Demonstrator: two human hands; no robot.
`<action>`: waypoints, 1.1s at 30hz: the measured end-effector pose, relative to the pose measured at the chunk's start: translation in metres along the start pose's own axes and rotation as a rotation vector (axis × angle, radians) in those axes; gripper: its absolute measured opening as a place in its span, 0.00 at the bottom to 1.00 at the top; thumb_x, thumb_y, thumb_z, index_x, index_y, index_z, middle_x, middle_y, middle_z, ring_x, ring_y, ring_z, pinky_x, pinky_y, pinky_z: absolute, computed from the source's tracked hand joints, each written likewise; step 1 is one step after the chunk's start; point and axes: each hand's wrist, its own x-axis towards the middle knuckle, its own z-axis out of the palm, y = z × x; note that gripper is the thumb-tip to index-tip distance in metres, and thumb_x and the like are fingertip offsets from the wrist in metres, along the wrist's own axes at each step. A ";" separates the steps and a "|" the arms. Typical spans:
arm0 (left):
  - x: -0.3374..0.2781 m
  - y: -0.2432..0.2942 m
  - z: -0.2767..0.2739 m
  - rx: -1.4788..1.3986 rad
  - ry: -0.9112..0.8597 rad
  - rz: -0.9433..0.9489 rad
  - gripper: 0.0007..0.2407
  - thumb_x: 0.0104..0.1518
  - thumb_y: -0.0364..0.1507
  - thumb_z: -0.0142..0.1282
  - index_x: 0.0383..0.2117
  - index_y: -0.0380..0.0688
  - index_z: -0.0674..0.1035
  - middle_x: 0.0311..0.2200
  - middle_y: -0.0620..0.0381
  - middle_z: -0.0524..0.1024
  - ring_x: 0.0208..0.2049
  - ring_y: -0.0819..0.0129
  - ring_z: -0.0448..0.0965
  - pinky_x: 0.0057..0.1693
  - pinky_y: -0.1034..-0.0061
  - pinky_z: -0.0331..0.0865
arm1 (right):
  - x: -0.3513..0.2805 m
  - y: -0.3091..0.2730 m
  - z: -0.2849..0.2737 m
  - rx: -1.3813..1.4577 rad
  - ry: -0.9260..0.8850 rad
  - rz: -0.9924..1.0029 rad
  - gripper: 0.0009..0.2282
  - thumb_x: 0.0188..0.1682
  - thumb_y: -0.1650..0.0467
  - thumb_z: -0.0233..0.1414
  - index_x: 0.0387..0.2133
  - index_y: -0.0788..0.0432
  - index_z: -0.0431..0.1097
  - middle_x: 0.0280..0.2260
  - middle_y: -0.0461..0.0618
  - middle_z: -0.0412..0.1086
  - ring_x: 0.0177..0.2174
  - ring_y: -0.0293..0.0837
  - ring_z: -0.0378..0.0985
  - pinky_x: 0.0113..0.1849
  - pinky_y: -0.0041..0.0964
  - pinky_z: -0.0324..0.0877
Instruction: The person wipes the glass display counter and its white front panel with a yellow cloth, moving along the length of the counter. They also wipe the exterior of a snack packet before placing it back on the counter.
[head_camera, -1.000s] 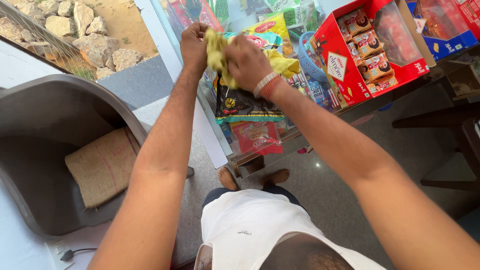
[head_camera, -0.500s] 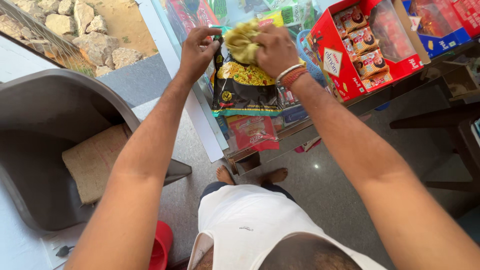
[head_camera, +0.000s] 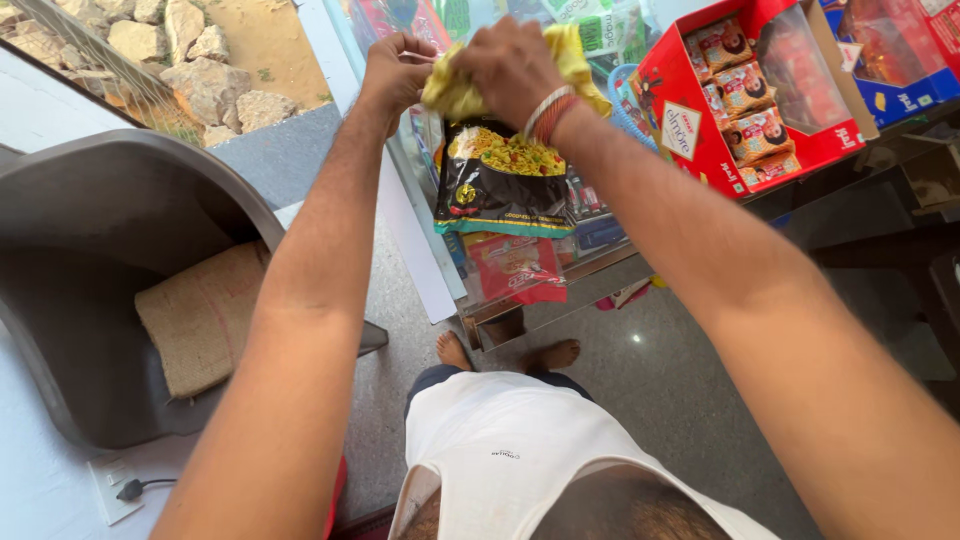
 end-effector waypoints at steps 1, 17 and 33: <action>0.001 0.001 -0.001 -0.005 0.013 -0.028 0.13 0.50 0.19 0.66 0.39 0.36 0.75 0.34 0.54 0.78 0.33 0.68 0.85 0.38 0.72 0.82 | 0.009 0.011 0.007 -0.013 0.013 0.036 0.05 0.48 0.72 0.57 0.34 0.50 0.81 0.35 0.46 0.74 0.40 0.51 0.74 0.42 0.50 0.63; 0.013 0.010 0.001 0.053 0.083 -0.122 0.18 0.47 0.16 0.66 0.31 0.49 0.65 0.22 0.56 0.75 0.18 0.72 0.79 0.21 0.78 0.71 | 0.011 -0.033 -0.018 0.081 -0.354 -0.125 0.07 0.52 0.66 0.55 0.36 0.56 0.77 0.39 0.51 0.73 0.44 0.52 0.73 0.47 0.52 0.64; 0.006 -0.008 0.009 0.382 0.051 0.374 0.05 0.60 0.23 0.64 0.40 0.42 0.84 0.33 0.55 0.86 0.26 0.71 0.87 0.30 0.76 0.79 | 0.008 0.046 0.027 0.228 -0.169 0.040 0.09 0.52 0.69 0.61 0.45 0.52 0.78 0.54 0.59 0.67 0.52 0.62 0.71 0.53 0.51 0.67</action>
